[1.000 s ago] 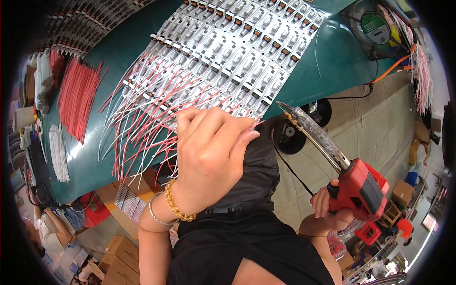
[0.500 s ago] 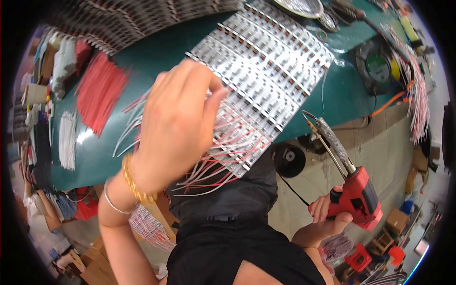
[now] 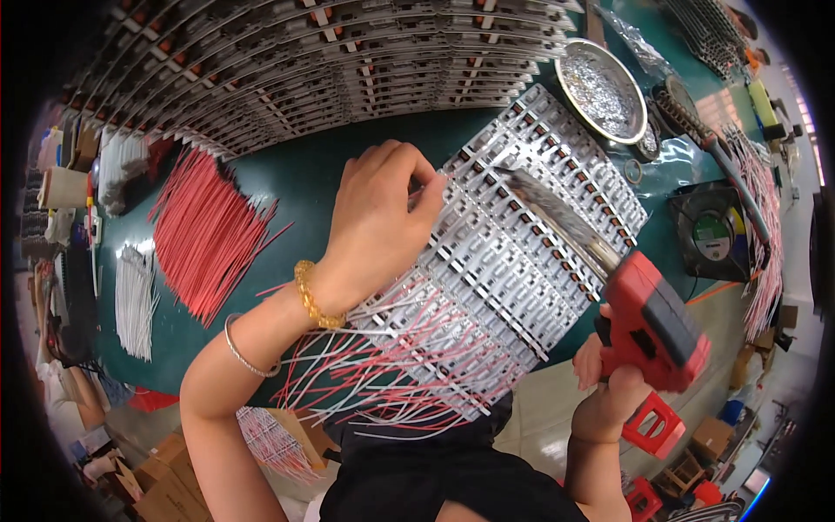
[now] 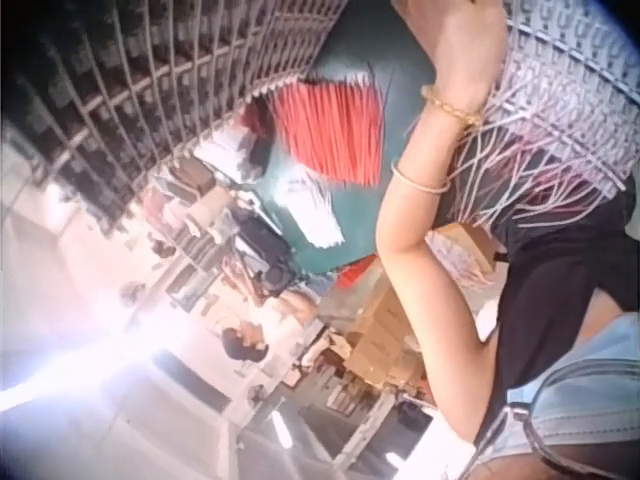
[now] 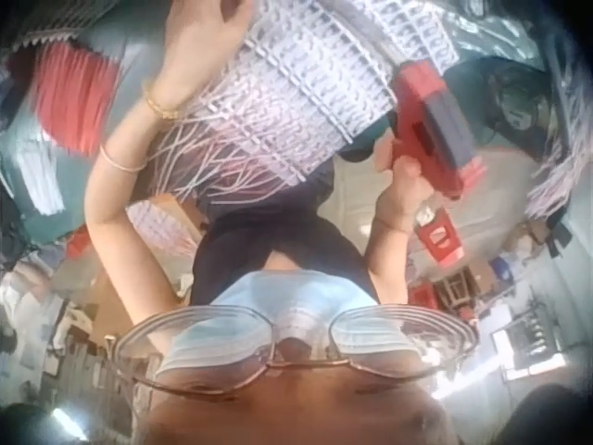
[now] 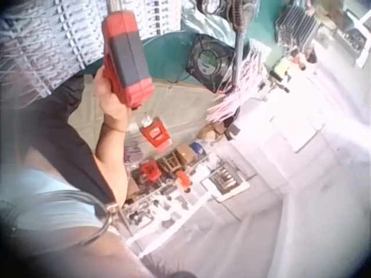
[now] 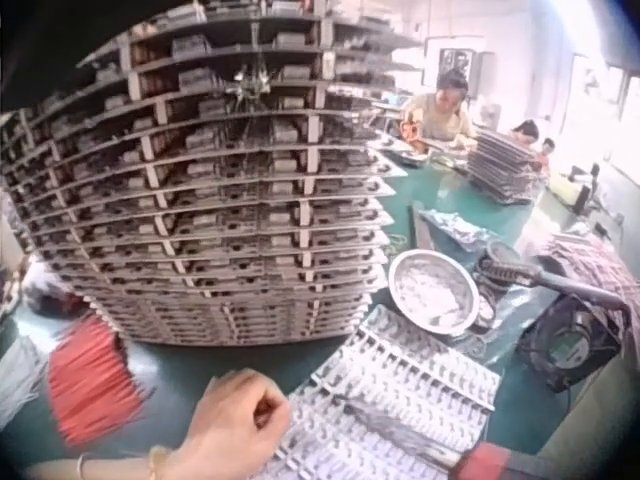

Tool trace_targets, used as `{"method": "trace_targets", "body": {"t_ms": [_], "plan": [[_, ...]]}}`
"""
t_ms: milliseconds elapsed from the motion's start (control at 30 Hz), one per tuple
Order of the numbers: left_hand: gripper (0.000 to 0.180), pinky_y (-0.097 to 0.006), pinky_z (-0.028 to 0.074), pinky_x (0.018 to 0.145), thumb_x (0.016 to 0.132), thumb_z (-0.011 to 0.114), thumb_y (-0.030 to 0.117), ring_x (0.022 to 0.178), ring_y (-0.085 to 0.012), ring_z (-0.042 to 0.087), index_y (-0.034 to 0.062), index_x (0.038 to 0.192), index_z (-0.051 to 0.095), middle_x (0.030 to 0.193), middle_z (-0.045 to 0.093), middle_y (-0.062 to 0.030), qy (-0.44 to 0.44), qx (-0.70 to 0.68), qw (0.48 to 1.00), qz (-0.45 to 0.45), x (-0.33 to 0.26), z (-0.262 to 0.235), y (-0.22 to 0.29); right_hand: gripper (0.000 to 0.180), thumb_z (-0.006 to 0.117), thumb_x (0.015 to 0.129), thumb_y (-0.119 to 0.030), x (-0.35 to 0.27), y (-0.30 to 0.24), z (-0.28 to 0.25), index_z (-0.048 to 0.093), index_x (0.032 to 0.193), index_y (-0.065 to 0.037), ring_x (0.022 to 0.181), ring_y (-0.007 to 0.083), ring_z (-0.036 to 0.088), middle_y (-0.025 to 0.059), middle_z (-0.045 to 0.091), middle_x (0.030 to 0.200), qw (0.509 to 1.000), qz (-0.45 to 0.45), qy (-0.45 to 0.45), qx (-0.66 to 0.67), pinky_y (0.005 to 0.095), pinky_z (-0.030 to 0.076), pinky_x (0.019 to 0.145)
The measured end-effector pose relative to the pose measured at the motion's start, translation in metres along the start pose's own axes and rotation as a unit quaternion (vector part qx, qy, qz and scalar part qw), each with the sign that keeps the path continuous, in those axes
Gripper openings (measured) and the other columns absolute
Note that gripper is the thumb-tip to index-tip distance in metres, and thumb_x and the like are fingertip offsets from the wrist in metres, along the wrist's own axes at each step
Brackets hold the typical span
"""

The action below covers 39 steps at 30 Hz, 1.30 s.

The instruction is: The person solders red and white wires onto an array of electronic boards using a soldering tool.

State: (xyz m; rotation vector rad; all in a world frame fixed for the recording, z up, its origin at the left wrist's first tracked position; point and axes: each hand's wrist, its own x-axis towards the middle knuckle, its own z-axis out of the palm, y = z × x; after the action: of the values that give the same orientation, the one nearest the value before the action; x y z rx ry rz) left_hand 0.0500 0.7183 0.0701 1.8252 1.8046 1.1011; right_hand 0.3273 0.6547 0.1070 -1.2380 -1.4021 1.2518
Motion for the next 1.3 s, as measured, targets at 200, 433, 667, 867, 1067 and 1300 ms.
{"method": "trace_targets", "body": {"t_ms": [200,433,667,867,1067,1300], "plan": [[0.015,-0.039,0.038,0.07,0.078,0.065,0.008,0.075,-0.0267,0.053,0.0064,0.074,0.051,0.075,0.054,-0.005,-0.004,0.009,1.0,0.001,0.0,-0.002,-0.004,0.088,0.063,0.078,-0.064,0.023,0.0,0.017,0.045,0.114,0.014,0.036,0.0117,0.039,0.0014,0.039,0.047,0.997,0.072,-0.023,0.032,0.025,0.032,0.037],[0.014,-0.039,0.038,0.068,0.076,0.064,0.005,0.073,-0.026,0.052,0.0068,0.074,0.05,0.076,0.053,-0.0051,-0.004,0.024,0.999,0.025,0.002,0.0,-0.006,0.08,0.064,0.08,-0.061,0.025,0.004,0.013,0.047,0.111,0.01,0.037,0.0128,0.043,0.0022,0.043,0.05,0.995,0.084,-0.033,0.043,0.0265,0.035,0.038],[0.014,-0.039,0.039,0.067,0.074,0.064,0.004,0.072,-0.026,0.052,0.0062,0.074,0.05,0.076,0.053,-0.0053,0.0,0.037,0.998,0.045,0.002,-0.001,-0.005,0.081,0.077,0.07,-0.056,0.025,0.0,0.013,0.05,0.116,0.004,0.043,0.0127,0.048,0.0038,0.051,0.06,0.988,0.137,-0.019,0.063,0.0255,0.037,0.04],[0.014,-0.038,0.039,0.067,0.074,0.064,0.003,0.073,-0.0261,0.052,0.0062,0.074,0.051,0.076,0.053,-0.0053,0.002,0.038,0.998,0.047,0.002,0.002,-0.005,0.089,0.068,0.076,-0.061,0.022,0.001,0.017,0.044,0.114,0.015,0.035,0.0104,0.041,0.0,0.042,0.047,0.998,0.049,0.027,0.041,0.0229,0.031,0.036],[0.012,-0.039,0.04,0.07,0.076,0.063,0.005,0.074,-0.0269,0.052,0.0057,0.074,0.052,0.077,0.053,-0.0061,0.014,0.034,0.998,0.044,0.0,-0.001,-0.007,0.087,0.065,0.078,-0.063,0.018,-0.01,0.023,0.049,0.112,0.016,0.034,0.0086,0.04,-0.0016,0.04,0.045,0.997,-0.022,0.068,-0.018,0.0222,0.029,0.036],[0.01,-0.04,0.043,0.076,0.08,0.064,0.009,0.084,-0.0284,0.056,0.0047,0.087,0.058,0.087,0.056,-0.0092,0.022,0.065,0.994,0.085,-0.012,-0.023,-0.004,0.079,0.079,0.068,-0.054,0.017,-0.022,0.035,0.056,0.109,0.009,0.042,0.0123,0.044,0.0081,0.054,0.066,0.962,-0.19,0.198,0.006,0.0221,0.029,0.039]]}}
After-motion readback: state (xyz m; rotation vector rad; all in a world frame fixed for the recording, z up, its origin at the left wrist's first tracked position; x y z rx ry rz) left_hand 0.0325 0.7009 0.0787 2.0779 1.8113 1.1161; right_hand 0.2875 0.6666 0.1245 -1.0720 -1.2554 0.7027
